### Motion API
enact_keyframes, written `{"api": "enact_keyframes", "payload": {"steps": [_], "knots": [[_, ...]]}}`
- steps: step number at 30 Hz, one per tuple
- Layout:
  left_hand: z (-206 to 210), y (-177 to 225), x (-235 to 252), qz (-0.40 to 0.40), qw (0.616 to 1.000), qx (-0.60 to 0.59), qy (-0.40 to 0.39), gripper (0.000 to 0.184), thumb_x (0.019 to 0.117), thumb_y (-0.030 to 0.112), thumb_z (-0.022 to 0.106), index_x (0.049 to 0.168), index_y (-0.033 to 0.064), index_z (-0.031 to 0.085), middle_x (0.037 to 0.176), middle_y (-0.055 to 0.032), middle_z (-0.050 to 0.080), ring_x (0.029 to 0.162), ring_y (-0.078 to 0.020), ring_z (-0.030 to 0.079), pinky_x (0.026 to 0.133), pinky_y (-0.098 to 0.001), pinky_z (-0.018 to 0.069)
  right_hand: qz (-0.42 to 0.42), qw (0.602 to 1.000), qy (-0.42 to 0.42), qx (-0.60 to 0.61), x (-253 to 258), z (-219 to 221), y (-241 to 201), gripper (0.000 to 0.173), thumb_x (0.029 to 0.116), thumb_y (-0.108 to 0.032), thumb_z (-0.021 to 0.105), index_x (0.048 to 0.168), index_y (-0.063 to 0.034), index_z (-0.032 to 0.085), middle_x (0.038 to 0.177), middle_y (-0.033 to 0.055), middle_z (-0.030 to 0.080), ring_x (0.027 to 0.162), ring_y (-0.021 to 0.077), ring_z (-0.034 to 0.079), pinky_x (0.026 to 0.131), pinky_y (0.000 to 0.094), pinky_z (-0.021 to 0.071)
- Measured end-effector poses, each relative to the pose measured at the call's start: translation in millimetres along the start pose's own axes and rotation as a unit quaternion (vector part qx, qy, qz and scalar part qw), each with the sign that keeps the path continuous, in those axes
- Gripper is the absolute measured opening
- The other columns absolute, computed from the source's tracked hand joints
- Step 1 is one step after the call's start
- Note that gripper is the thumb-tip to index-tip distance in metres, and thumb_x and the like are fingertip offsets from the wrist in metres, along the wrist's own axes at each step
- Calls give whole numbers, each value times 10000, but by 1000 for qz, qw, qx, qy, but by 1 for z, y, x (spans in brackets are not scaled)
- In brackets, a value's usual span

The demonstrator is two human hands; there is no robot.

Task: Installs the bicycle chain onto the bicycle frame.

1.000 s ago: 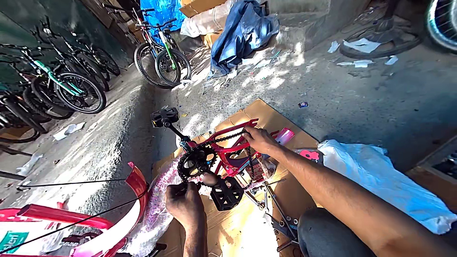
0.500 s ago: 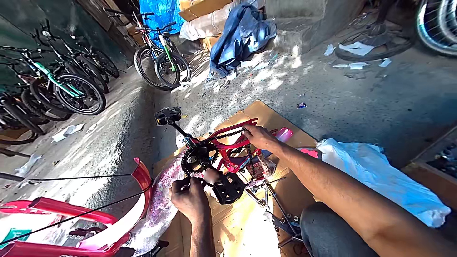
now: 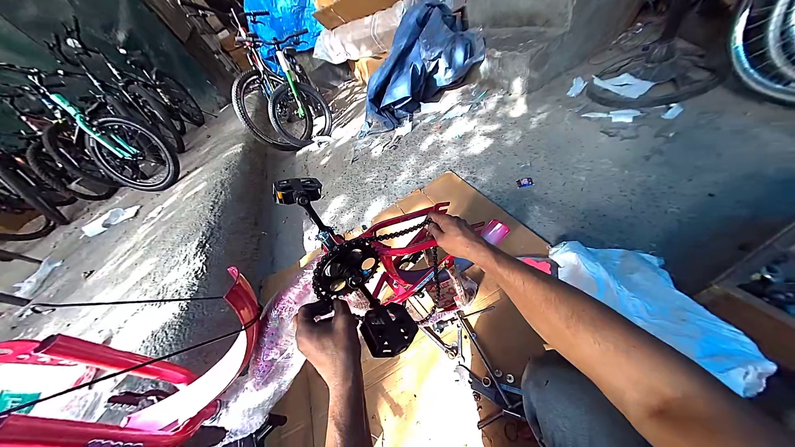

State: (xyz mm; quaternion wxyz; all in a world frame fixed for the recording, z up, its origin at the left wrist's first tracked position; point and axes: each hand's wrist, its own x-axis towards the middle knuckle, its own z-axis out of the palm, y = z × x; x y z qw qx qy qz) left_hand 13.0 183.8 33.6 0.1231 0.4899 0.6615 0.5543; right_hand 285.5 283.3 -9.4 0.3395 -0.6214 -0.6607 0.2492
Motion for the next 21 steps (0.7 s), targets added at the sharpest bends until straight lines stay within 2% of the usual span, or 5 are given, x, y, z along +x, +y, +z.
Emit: {"api": "enact_keyframes", "payload": {"steps": [6, 11, 13, 16, 21], "knots": [[-3, -7, 5, 4, 1000, 26, -1, 157, 866, 44, 779, 969, -7, 673, 913, -143, 596, 623, -194, 667, 530, -393, 636, -16, 996, 0, 84, 11, -5, 6, 276, 1093, -230, 454, 1115, -63, 673, 943, 119, 711, 909, 277, 691, 857, 541, 537], [-21, -5, 6, 90, 991, 84, -56, 354, 900, 147, 740, 1199, -21, 653, 1003, -138, 635, 685, -187, 632, 577, -380, 569, -34, 989, 51, 138, 20, -29, 1, 221, 1076, -205, 504, 1127, -84, 682, 853, 62, 717, 774, 189, 696, 779, 453, 575], [-26, -3, 8, 137, 988, 64, -25, 259, 921, 105, 672, 1145, -24, 673, 961, -107, 682, 607, -116, 606, 516, -291, 521, -51, 980, 95, 169, 26, -39, 2, 221, 1050, -210, 550, 1159, -59, 670, 870, 85, 705, 760, 202, 694, 760, 453, 591], [-22, -11, 11, 166, 984, 43, -39, 178, 925, 61, 628, 1074, -24, 677, 916, -80, 692, 668, -77, 668, 565, -253, 585, -63, 976, 134, 157, 36, -61, 0, 257, 1031, -253, 594, 1189, -55, 637, 932, 100, 705, 796, 222, 700, 775, 466, 593], [-15, -18, 9, 175, 982, 68, -31, 255, 905, 190, 623, 1056, -5, 691, 928, -70, 675, 674, -75, 661, 551, -261, 579, -75, 980, 38, 180, 40, -80, 5, 154, 1023, -133, 604, 1055, -2, 677, 851, 83, 675, 689, 135, 656, 686, 327, 582]]}}
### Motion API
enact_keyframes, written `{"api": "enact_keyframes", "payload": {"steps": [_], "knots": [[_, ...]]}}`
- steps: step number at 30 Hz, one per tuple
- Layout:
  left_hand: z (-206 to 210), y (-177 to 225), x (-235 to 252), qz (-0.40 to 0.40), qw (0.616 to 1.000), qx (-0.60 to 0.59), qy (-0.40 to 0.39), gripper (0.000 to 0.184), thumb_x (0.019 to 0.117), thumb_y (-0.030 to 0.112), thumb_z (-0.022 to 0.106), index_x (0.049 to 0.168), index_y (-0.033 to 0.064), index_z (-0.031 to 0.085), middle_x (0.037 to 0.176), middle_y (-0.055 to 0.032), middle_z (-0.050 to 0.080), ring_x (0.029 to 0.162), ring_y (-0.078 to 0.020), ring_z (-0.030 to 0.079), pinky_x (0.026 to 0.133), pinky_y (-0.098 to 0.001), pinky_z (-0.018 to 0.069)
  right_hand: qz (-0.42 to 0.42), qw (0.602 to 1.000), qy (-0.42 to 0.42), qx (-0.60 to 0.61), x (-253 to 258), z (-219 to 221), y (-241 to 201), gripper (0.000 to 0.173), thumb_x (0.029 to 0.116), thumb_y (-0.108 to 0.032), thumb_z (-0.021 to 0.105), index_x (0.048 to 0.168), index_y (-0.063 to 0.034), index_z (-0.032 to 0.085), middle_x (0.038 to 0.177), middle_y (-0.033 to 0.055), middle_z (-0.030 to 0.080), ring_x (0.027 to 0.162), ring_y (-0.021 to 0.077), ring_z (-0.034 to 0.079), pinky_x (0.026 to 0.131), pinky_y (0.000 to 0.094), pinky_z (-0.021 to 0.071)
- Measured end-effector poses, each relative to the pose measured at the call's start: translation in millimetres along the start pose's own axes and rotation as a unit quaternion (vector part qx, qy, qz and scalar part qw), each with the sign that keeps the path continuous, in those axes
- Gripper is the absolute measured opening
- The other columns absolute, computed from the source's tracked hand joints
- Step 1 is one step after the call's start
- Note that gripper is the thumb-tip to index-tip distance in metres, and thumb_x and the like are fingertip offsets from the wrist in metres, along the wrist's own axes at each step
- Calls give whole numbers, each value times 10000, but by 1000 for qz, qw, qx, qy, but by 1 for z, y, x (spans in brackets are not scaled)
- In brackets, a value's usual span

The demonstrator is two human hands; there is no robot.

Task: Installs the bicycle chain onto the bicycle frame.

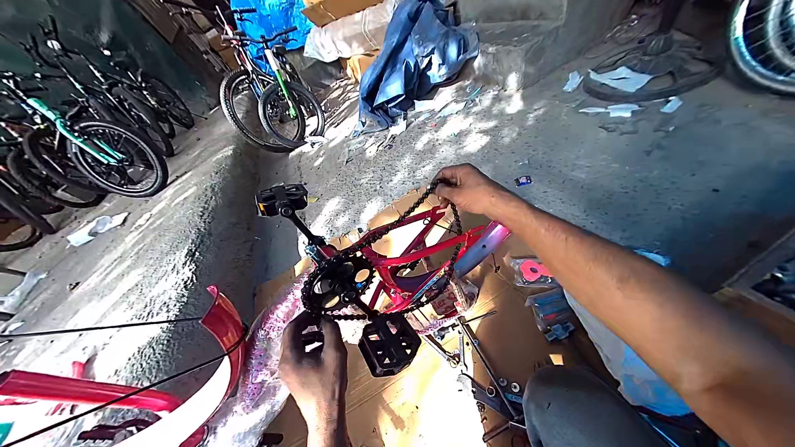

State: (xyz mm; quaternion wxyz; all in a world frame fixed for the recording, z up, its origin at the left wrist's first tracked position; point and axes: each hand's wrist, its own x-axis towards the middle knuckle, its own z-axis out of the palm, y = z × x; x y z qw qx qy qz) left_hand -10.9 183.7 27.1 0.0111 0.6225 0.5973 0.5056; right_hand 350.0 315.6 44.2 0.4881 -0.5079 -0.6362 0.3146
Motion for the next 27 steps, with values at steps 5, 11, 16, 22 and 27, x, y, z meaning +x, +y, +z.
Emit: {"api": "enact_keyframes", "payload": {"steps": [5, 11, 16, 22, 27], "knots": [[-3, -6, 3, -17, 999, 12, -34, 222, 922, 131, 676, 1087, -13, 712, 1024, -128, 599, 698, -134, 658, 583, -305, 610, 1, 978, -29, -207, -12, -8, 21, 154, 1011, -211, 636, 1095, -100, 700, 907, 83, 713, 830, 232, 687, 791, 499, 558], [-8, -2, 3, -24, 998, -56, -26, 180, 954, 142, 692, 1070, 18, 751, 887, -40, 751, 701, -50, 700, 620, -229, 601, -1, 965, -18, -262, -18, -40, 70, 133, 998, -145, 638, 1063, -85, 738, 935, 151, 721, 875, 339, 697, 802, 628, 539], [-13, -13, 5, -10, 994, -93, -54, 207, 965, 124, 674, 1088, -36, 723, 891, -40, 742, 694, -26, 680, 627, -221, 593, 28, 987, 6, -161, -43, -43, 109, 164, 971, -125, 693, 1061, 6, 731, 999, 175, 732, 930, 287, 716, 902, 511, 574], [-1, -41, 10, 32, 987, -150, -52, 211, 984, 151, 679, 1051, -47, 703, 864, -11, 743, 677, -55, 696, 603, -252, 602, 100, 993, -5, -61, -65, -24, 129, 191, 955, -65, 662, 1122, 0, 727, 1021, 160, 735, 895, 252, 716, 883, 482, 584], [-6, -15, 8, 2, 991, -120, -62, 202, 996, 96, 632, 1068, -83, 693, 862, -27, 718, 637, -21, 654, 578, -215, 580, 125, 992, 24, -5, -76, -30, 134, 184, 982, -147, 676, 1055, 14, 724, 910, 130, 714, 760, 191, 679, 768, 403, 584]]}}
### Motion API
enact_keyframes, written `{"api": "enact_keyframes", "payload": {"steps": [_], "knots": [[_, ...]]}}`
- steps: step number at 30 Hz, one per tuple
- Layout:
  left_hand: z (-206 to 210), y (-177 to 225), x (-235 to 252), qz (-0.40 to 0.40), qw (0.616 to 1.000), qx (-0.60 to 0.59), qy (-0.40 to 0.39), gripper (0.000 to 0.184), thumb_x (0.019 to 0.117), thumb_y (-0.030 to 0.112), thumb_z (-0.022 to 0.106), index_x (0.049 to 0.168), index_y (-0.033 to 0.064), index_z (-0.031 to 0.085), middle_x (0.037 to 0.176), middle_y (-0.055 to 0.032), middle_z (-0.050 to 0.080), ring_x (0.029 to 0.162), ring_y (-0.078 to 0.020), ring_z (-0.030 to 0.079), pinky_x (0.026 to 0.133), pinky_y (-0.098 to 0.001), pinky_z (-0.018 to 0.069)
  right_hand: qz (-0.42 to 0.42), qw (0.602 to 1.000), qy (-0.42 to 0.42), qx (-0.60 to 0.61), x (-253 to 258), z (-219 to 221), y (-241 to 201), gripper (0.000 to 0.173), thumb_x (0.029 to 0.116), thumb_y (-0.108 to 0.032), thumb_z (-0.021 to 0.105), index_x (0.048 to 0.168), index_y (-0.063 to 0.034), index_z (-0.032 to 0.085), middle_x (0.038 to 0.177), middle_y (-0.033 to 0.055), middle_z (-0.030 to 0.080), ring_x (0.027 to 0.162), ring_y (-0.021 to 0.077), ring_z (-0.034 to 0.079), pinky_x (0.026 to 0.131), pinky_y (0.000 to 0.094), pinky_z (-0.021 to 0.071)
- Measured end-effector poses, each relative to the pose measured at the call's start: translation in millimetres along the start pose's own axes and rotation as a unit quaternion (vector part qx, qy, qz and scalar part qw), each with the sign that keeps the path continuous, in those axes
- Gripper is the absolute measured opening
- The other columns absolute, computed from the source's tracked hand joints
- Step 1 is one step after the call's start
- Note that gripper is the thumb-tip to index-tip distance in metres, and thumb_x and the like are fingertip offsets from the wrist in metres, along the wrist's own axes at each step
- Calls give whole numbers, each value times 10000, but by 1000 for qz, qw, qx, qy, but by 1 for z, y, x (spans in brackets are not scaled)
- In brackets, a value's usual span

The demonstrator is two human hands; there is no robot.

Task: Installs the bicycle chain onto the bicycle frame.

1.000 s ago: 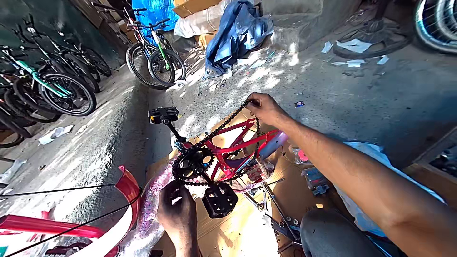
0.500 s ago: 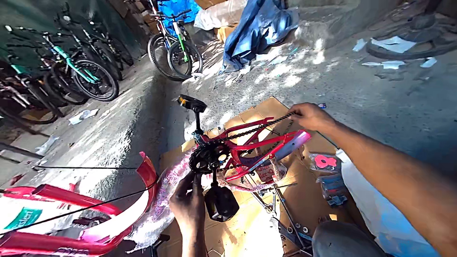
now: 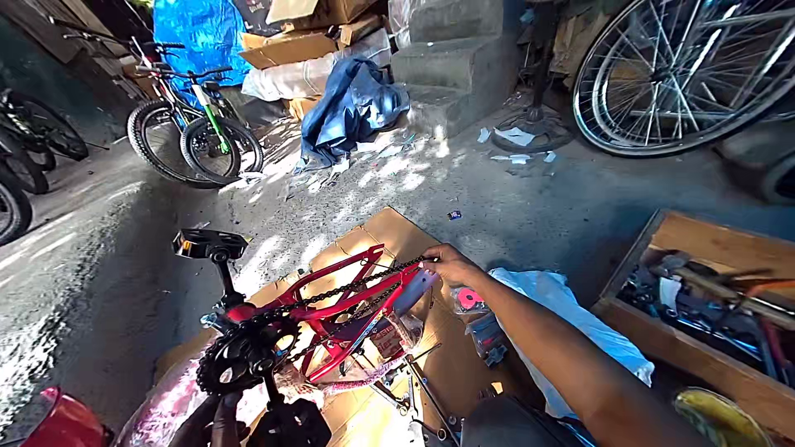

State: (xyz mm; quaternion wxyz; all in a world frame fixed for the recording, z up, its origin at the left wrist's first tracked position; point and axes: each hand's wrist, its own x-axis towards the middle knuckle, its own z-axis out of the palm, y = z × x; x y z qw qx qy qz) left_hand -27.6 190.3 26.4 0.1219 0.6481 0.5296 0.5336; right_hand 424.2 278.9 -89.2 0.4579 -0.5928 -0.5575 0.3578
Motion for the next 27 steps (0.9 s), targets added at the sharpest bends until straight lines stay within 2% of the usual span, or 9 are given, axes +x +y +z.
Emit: {"api": "enact_keyframes", "payload": {"steps": [4, 8, 12, 15, 19, 23, 24, 25, 27], "knots": [[1, -9, 1, 4, 1000, -18, 10, 179, 985, 96, 645, 1044, -63, 704, 865, -23, 737, 641, -35, 678, 570, -232, 593, 17, 995, 12, -98, 4, -4, -3, 216, 962, -275, 708, 1011, -71, 759, 927, 101, 734, 852, 233, 698, 819, 512, 561], [-1, -1, -1, -20, 1000, -17, 5, 223, 998, 108, 632, 1097, -84, 686, 863, -19, 721, 611, 5, 631, 552, -192, 559, 12, 993, 4, -121, 4, -2, -4, 230, 977, -292, 693, 982, -69, 751, 919, 111, 728, 858, 246, 697, 816, 527, 553], [-2, 2, -6, 2, 995, -65, 69, 211, 988, 39, 555, 1116, -101, 649, 859, -24, 714, 582, -21, 630, 482, -205, 540, 27, 972, -85, -219, -29, -17, -17, 363, 944, -120, 703, 1293, -37, 652, 1219, 206, 686, 1127, 352, 666, 1000, 579, 514], [-12, 20, -5, 17, 984, -54, 168, 198, 1006, 98, 534, 1015, -66, 646, 738, 14, 619, 508, -24, 582, 448, -202, 533, 64, 941, -138, -302, -46, -32, -14, 362, 956, -117, 674, 1304, -23, 643, 1269, 210, 664, 1202, 372, 630, 1047, 589, 474], [-42, 42, 9, 145, 959, -38, 242, 213, 1059, 211, 522, 1026, 23, 618, 788, 71, 618, 615, -16, 597, 579, -218, 552, -12, 956, -70, -283, -47, -43, -23, 192, 1004, -50, 599, 1152, 7, 707, 1108, 204, 715, 1009, 368, 700, 923, 604, 546], [-124, 36, 26, 288, 925, 145, 203, 357, 1050, 166, 528, 1247, -131, 548, 1156, -153, 649, 1012, -153, 644, 877, -343, 549, -108, 968, 0, -228, -22, -18, -77, 226, 1056, -162, 564, 1199, -29, 678, 1033, 188, 719, 864, 349, 715, 814, 628, 572], [-138, 37, 28, 286, 925, 177, 175, 295, 1050, 129, 544, 1178, -135, 575, 1094, -131, 671, 981, -101, 654, 862, -265, 548, -135, 968, 3, -213, -14, -5, -95, 252, 1063, -212, 562, 1207, -37, 670, 1028, 178, 723, 869, 330, 721, 819, 615, 579], [-140, 47, 30, 244, 940, 190, 146, 179, 1014, 74, 575, 991, -100, 611, 909, -68, 685, 833, -5, 658, 757, -144, 533, -165, 967, -1, -196, -8, 11, -112, 273, 1059, -247, 565, 1203, -42, 674, 1027, 166, 724, 877, 308, 721, 818, 593, 581], [-150, 71, 45, 37, 982, 182, 33, 187, 922, -30, 479, 794, -118, 583, 676, -98, 609, 598, -61, 570, 597, -181, 464, -210, 960, -31, -182, 6, 42, -137, 318, 1054, -345, 549, 1173, -91, 699, 1018, 94, 733, 883, 226, 725, 809, 518, 611]]}}
